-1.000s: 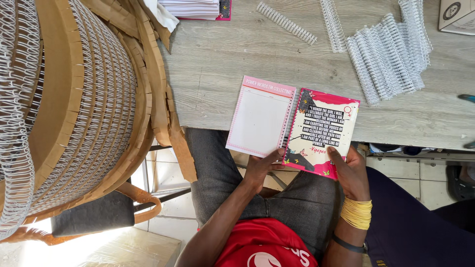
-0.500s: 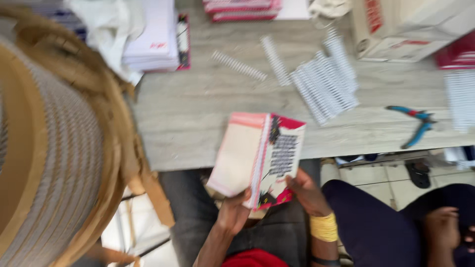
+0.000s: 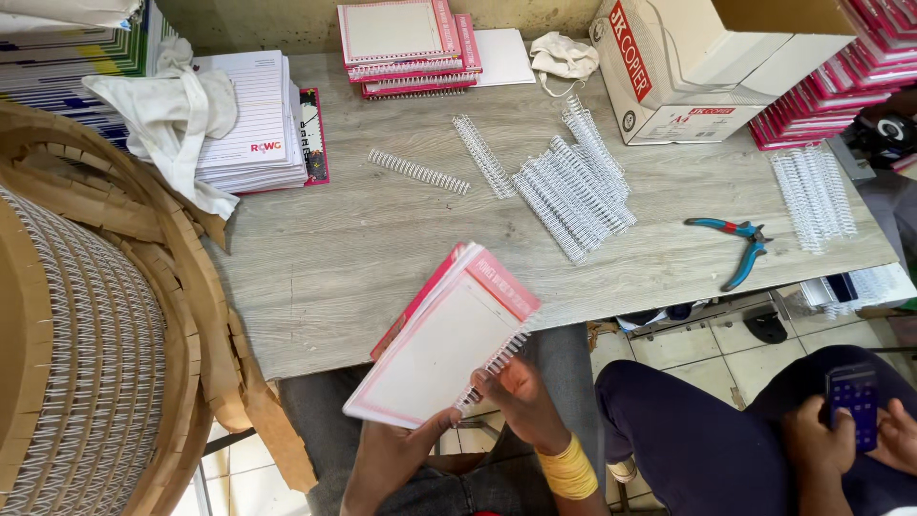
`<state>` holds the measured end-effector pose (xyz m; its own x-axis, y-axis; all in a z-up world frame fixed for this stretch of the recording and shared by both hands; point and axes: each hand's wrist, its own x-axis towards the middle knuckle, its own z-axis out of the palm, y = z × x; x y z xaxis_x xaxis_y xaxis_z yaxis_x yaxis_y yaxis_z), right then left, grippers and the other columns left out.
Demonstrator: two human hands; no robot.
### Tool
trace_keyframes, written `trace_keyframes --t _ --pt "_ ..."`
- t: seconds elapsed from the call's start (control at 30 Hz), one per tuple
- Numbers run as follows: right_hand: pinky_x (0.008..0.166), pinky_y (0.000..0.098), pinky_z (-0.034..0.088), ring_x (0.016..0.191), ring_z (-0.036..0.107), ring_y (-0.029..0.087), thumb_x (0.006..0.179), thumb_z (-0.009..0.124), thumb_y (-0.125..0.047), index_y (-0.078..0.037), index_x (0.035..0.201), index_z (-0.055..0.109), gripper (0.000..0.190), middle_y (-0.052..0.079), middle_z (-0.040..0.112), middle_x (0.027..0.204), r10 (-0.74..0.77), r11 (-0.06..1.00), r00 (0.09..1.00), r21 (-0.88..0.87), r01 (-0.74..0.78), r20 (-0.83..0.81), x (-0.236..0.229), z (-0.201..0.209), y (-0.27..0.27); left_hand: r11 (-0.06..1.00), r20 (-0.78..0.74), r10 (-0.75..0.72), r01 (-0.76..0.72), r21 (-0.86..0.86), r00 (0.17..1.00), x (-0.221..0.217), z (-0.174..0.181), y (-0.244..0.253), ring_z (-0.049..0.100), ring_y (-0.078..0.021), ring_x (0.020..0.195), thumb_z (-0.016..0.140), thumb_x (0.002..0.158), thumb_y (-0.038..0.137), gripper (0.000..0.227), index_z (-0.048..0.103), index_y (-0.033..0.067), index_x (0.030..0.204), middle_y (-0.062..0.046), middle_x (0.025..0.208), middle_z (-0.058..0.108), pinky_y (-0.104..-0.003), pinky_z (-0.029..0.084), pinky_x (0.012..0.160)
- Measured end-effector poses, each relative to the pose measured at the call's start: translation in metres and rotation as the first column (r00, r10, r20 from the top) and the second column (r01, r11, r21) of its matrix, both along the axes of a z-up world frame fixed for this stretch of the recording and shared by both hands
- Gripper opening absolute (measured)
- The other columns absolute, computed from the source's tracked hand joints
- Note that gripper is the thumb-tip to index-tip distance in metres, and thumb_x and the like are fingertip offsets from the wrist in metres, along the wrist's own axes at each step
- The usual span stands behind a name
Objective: The person assembles spiral-bound notebooks by inserting metal spiral coils into the punched holes of the paper stacks. They handle the notebooks and coils by hand, aligning the pages and securing the binding. The person also stacks the completed notebooks on the table.
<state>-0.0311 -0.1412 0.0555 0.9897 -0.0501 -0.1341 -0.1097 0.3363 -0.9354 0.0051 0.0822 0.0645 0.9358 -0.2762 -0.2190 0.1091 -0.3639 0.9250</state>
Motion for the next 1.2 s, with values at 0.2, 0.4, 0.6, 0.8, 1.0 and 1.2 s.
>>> trace_keyframes --t 0.2,0.4,0.6,0.8,1.0,1.2 --pt "0.053 0.0394 0.059 0.064 0.076 0.032 0.094 0.082 -0.022 -0.003 0.097 0.063 0.027 0.018 0.072 0.08 -0.188 0.955 0.924 0.16 0.252 -0.333 -0.036 -0.073 0.0 0.921 -0.018 0.208 -0.19 0.34 0.978 -0.014 -0.008 0.0 0.066 -0.0119 0.06 0.077 0.087 0.06 0.063 0.043 0.0188 0.054 0.004 0.048 0.056 -0.035 0.033 0.052" --pt "0.069 0.0439 0.064 0.093 0.081 0.039 0.1 0.066 -0.032 0.005 0.124 0.069 0.044 0.028 0.078 0.112 -0.103 0.985 0.955 0.103 0.136 -0.278 -0.076 -0.091 -0.073 0.94 -0.653 0.114 -0.294 -0.174 0.749 -0.036 -0.056 -0.038 0.082 -0.0235 0.083 0.084 0.087 0.027 0.038 0.085 -0.0014 0.112 -0.014 0.099 0.089 -0.031 0.061 0.066" --pt "0.096 0.0558 0.056 0.126 0.065 0.047 0.104 0.056 -0.031 0.007 0.153 0.048 0.062 0.034 0.059 0.151 -0.617 0.768 0.707 -0.071 0.636 -0.346 -0.134 -0.089 -0.173 0.843 -0.643 0.117 -0.418 -0.339 0.757 -0.029 -0.067 -0.043 0.084 -0.0352 0.08 0.083 0.087 0.014 0.037 0.076 -0.0076 0.116 -0.021 0.104 0.086 -0.038 0.064 0.061" --pt "0.095 0.0458 0.053 0.113 0.069 0.031 0.093 0.062 -0.019 -0.005 0.128 0.071 0.039 0.016 0.074 0.126 -0.695 0.718 0.616 -0.321 0.618 -0.371 -0.137 -0.175 -0.162 0.769 -0.681 0.125 -0.505 -0.393 0.721 -0.041 -0.077 -0.043 0.071 -0.0249 0.085 0.09 0.074 -0.008 0.057 0.072 -0.007 0.129 -0.019 0.104 0.083 -0.041 0.064 0.068" --pt "0.095 0.0325 0.051 0.108 0.07 0.02 0.109 0.06 -0.023 -0.013 0.131 0.073 0.028 0.006 0.077 0.126 -0.74 0.63 0.648 -0.523 0.574 -0.18 -0.12 -0.185 -0.167 0.741 -0.624 0.116 -0.485 -0.464 0.773 -0.037 -0.071 -0.041 0.079 -0.0317 0.068 0.084 0.084 0.006 0.047 0.068 -0.0057 0.127 -0.023 0.097 0.08 -0.039 0.066 0.059" --pt "0.065 0.0333 0.056 0.08 0.072 0.022 0.113 0.064 -0.03 -0.006 0.141 0.056 0.038 0.013 0.076 0.107 -0.665 0.741 0.745 0.084 0.666 -0.039 -0.084 -0.062 -0.163 0.725 -0.605 0.117 -0.484 -0.49 0.788 -0.037 -0.079 -0.046 0.074 -0.0302 0.057 0.082 0.088 0.005 0.045 0.064 -0.0038 0.128 -0.022 0.088 0.075 -0.038 0.061 0.049"
